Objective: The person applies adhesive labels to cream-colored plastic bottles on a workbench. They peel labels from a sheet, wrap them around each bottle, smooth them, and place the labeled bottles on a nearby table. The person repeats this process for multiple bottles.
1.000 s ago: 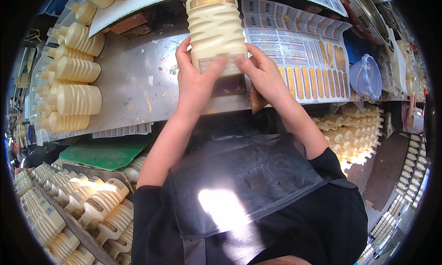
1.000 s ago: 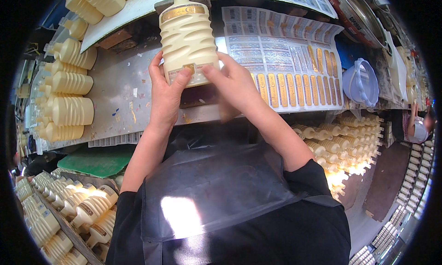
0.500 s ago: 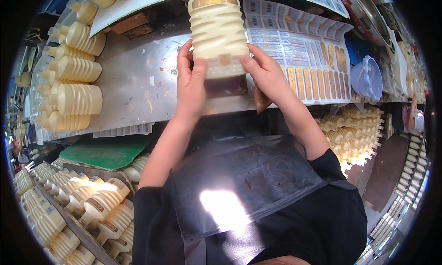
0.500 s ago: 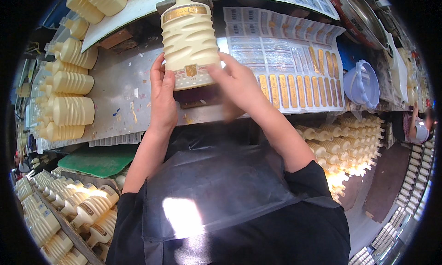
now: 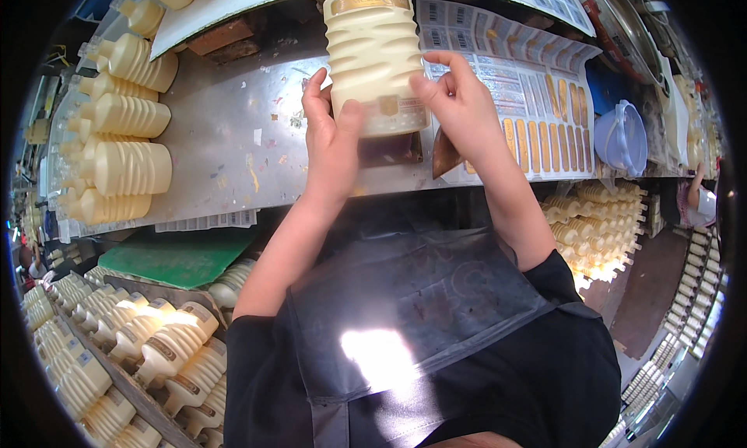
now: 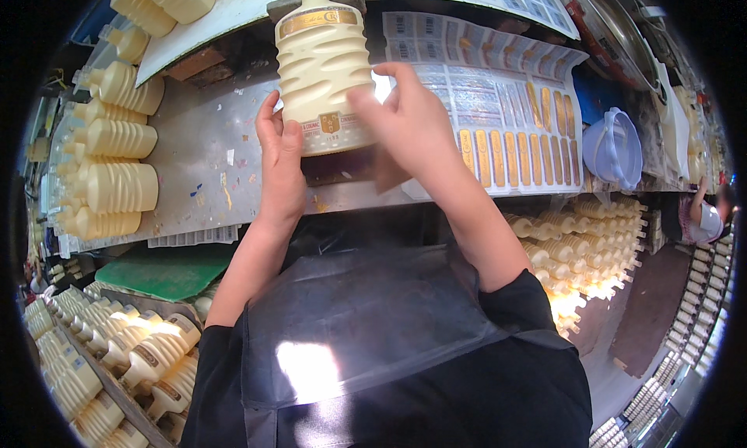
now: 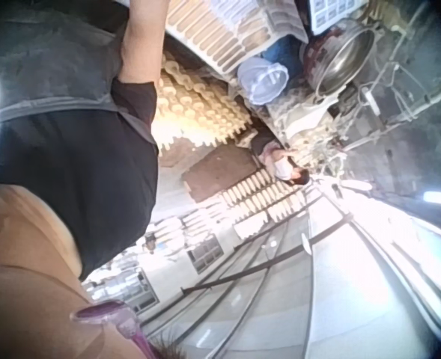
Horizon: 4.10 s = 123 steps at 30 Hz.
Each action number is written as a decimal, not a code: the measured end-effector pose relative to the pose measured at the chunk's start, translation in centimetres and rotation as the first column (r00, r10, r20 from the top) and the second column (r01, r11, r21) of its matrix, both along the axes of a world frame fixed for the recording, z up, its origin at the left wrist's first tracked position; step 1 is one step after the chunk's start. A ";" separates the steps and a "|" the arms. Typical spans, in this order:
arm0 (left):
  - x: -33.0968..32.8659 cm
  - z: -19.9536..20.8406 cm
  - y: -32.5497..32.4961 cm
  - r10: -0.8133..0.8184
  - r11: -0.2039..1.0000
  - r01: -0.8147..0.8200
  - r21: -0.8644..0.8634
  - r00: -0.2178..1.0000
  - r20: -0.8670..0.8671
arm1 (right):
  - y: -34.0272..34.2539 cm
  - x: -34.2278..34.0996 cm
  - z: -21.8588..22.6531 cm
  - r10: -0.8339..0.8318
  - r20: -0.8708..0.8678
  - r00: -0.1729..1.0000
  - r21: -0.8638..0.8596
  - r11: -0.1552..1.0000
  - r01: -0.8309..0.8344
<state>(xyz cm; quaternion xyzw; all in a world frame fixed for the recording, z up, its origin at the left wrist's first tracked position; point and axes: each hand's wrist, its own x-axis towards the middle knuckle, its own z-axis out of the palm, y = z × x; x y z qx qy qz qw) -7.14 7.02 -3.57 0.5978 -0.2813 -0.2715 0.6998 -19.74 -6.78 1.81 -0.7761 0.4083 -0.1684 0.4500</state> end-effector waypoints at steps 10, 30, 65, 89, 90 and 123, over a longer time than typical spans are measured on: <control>0.7 -0.3 1.0 -0.049 0.999 0.050 0.014 0.995 -0.085 | 0.4 -1.4 -3.9 0.007 0.227 0.974 0.262 0.963 -0.068; 0.6 -0.9 0.9 -0.077 0.996 0.074 -0.042 0.995 -0.069 | 0.6 -1.6 -4.1 0.090 0.138 0.986 0.258 0.958 -0.124; 1.8 -0.4 2.3 -0.051 0.971 -0.040 0.235 0.927 0.371 | 0.5 -4.0 0.1 0.031 0.313 0.949 0.455 0.872 -0.178; 2.2 -0.9 3.1 -0.156 0.988 0.153 0.035 0.954 0.255 | 1.4 -3.3 -2.0 -0.067 0.292 0.954 0.557 0.823 -0.113; 2.1 -0.9 2.9 -0.150 0.988 0.155 -0.015 0.975 0.166 | 1.4 -3.2 -2.0 -0.051 0.278 0.959 0.538 0.836 -0.112; 1.1 -1.2 1.4 -0.047 0.999 0.047 0.021 0.999 -0.009 | 1.3 -2.1 -3.4 0.020 0.247 0.969 0.425 0.896 -0.127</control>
